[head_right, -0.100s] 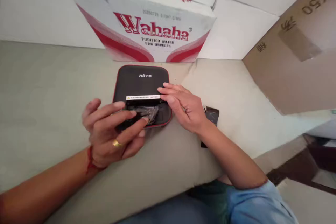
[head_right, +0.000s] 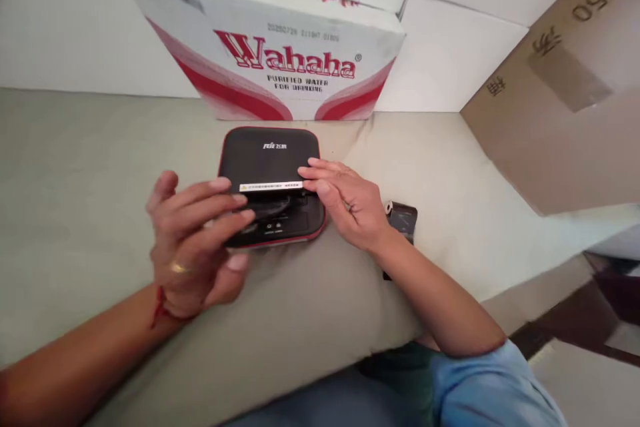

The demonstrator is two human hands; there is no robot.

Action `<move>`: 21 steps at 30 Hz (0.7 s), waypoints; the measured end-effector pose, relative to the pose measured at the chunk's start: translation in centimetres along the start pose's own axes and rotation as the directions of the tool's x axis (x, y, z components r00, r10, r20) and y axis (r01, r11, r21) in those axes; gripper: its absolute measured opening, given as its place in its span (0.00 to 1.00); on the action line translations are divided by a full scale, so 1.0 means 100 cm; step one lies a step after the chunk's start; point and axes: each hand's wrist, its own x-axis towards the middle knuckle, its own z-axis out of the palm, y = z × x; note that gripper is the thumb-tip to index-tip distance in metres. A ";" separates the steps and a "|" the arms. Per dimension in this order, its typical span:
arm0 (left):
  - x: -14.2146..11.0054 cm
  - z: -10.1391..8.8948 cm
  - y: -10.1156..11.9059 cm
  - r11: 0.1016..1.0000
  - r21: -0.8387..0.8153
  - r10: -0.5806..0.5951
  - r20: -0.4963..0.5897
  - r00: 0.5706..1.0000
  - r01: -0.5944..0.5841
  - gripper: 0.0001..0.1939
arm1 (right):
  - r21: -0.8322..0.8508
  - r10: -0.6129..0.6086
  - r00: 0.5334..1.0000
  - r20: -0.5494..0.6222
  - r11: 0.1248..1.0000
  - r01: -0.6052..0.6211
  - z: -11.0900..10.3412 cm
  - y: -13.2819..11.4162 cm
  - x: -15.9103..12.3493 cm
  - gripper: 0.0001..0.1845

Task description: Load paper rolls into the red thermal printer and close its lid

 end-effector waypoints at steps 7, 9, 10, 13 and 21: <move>0.007 0.001 -0.022 0.896 -0.217 -0.406 -0.049 0.912 0.387 0.26 | 0.059 -0.003 0.994 -0.110 0.998 0.010 0.012 0.001 -0.007 0.23; 0.006 0.003 -0.024 0.883 -0.239 -0.428 -0.051 0.902 0.405 0.26 | 0.049 -0.006 0.994 -0.110 0.999 0.012 0.013 0.001 -0.007 0.23; 0.005 0.004 -0.024 0.884 -0.242 -0.424 -0.053 0.904 0.401 0.25 | 0.041 -0.006 0.994 -0.111 0.999 0.010 0.013 0.000 -0.007 0.23; 0.002 0.004 -0.027 0.896 -0.252 -0.389 -0.047 0.920 0.365 0.24 | -0.014 0.019 0.994 -0.107 1.000 -0.021 0.012 -0.002 -0.006 0.27; 0.003 0.001 -0.040 0.779 -0.486 -0.393 0.114 0.913 0.396 0.11 | -0.128 -0.198 0.980 -0.013 0.973 0.194 0.011 -0.014 -0.014 0.26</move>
